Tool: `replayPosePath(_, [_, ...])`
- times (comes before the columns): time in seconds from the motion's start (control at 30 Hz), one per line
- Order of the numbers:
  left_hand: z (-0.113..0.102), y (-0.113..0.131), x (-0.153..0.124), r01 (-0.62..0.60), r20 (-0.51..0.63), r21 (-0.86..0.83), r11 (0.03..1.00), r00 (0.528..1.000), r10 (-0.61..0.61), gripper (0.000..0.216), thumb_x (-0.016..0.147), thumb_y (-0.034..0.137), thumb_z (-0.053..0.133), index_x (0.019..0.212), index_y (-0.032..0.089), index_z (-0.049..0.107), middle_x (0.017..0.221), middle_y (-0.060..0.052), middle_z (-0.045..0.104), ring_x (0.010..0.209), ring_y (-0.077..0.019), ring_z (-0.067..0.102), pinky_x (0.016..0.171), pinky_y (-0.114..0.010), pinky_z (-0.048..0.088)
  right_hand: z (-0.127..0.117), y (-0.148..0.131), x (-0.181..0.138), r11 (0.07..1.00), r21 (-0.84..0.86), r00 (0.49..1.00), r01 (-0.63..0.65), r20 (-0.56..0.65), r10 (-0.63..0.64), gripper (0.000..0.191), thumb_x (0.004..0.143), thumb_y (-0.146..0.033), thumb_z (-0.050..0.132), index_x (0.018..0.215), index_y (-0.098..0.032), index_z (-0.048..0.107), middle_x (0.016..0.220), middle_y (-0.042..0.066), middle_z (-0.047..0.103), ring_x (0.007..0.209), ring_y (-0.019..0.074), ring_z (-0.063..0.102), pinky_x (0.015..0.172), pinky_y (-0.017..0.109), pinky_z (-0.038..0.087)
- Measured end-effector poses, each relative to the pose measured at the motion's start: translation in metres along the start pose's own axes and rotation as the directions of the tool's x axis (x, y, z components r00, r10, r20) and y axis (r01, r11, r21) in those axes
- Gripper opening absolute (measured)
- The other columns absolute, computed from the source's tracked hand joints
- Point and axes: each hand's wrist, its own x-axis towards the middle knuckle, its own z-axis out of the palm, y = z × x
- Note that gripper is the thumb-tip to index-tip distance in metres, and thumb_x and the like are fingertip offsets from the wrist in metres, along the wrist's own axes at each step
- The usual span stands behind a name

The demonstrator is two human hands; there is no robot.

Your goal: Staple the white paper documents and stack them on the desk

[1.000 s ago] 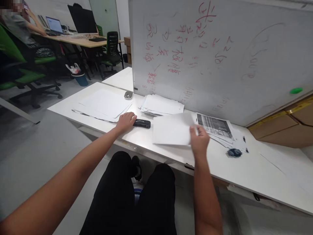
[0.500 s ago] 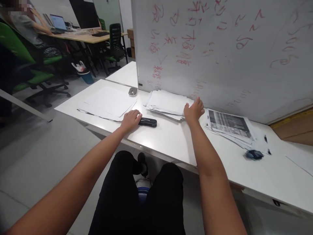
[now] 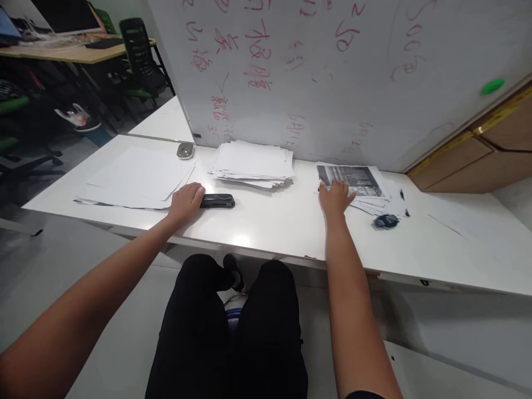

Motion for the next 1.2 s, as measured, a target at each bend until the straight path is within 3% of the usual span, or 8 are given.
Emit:
replayPosePath(0.17, [0.001, -0.002, 0.003, 0.005, -0.001, 0.027, 1.000, 1.000, -0.005, 0.045, 0.099, 0.045, 0.022, 0.113, 0.024, 0.060, 0.135, -0.009, 0.059, 0.128, -0.0282, 0.048, 0.104, -0.048, 0.035, -0.008, -0.003, -0.001, 1.000, 0.001, 0.998, 0.023, -0.061, -0.023, 0.046, 0.096, -0.029, 0.030, 0.110, -0.006, 0.068, 0.107, 0.024, 0.069, 0.105, 0.0321, 0.062, 0.097, 0.052, 0.040])
replayPosePath(0.27, [0.001, -0.003, 0.004, -0.005, -0.012, 0.036, 0.999, 1.000, 0.006, 0.045, 0.100, 0.043, 0.022, 0.112, 0.023, 0.061, 0.133, -0.010, 0.060, 0.126, -0.0280, 0.049, 0.103, -0.047, 0.037, -0.010, 0.002, 0.001, 0.996, 0.082, 0.991, -0.034, -0.125, 0.044, 0.045, 0.095, -0.030, 0.031, 0.100, -0.007, 0.070, 0.091, 0.021, 0.070, 0.086, 0.0300, 0.064, 0.085, 0.045, 0.045])
replayPosePath(0.37, [0.003, -0.005, 0.004, -0.014, -0.030, 0.050, 0.999, 0.999, 0.016, 0.045, 0.100, 0.042, 0.023, 0.112, 0.023, 0.062, 0.132, -0.009, 0.061, 0.125, -0.0276, 0.050, 0.102, -0.046, 0.038, -0.009, 0.006, 0.004, 0.977, 0.210, 0.980, -0.045, -0.183, 0.085, 0.046, 0.094, -0.034, 0.032, 0.091, -0.010, 0.071, 0.084, 0.018, 0.069, 0.080, 0.0283, 0.061, 0.078, 0.042, 0.045])
replayPosePath(0.63, [0.004, -0.008, 0.006, -0.031, -0.039, 0.057, 0.998, 0.999, 0.034, 0.045, 0.100, 0.042, 0.024, 0.111, 0.023, 0.063, 0.130, -0.009, 0.062, 0.124, -0.0275, 0.051, 0.103, -0.046, 0.038, -0.010, 0.006, 0.004, 0.963, 0.264, 0.977, -0.057, -0.185, 0.109, 0.035, 0.092, -0.030, 0.040, 0.084, -0.013, 0.069, 0.084, 0.016, 0.069, 0.081, 0.0262, 0.061, 0.080, 0.040, 0.044])
replayPosePath(0.83, [0.002, -0.005, 0.006, -0.029, -0.023, 0.065, 0.997, 0.999, 0.031, 0.045, 0.100, 0.042, 0.022, 0.108, 0.023, 0.062, 0.126, -0.008, 0.064, 0.120, -0.0266, 0.053, 0.099, -0.044, 0.040, -0.010, 0.007, 0.005, 0.954, 0.289, 0.974, -0.079, -0.181, 0.135, 0.027, 0.087, -0.025, 0.047, 0.094, -0.012, 0.069, 0.089, 0.016, 0.071, 0.085, 0.0273, 0.062, 0.083, 0.041, 0.046])
replayPosePath(1.2, [0.001, -0.002, 0.004, -0.014, -0.023, 0.057, 0.998, 1.000, 0.015, 0.044, 0.100, 0.041, 0.022, 0.109, 0.024, 0.062, 0.129, -0.008, 0.062, 0.123, -0.0262, 0.052, 0.102, -0.045, 0.039, -0.012, 0.004, 0.004, 0.940, 0.319, 0.972, -0.125, -0.150, 0.180, 0.032, 0.091, -0.025, 0.040, 0.102, -0.011, 0.066, 0.104, 0.020, 0.069, 0.101, 0.0301, 0.063, 0.094, 0.047, 0.044])
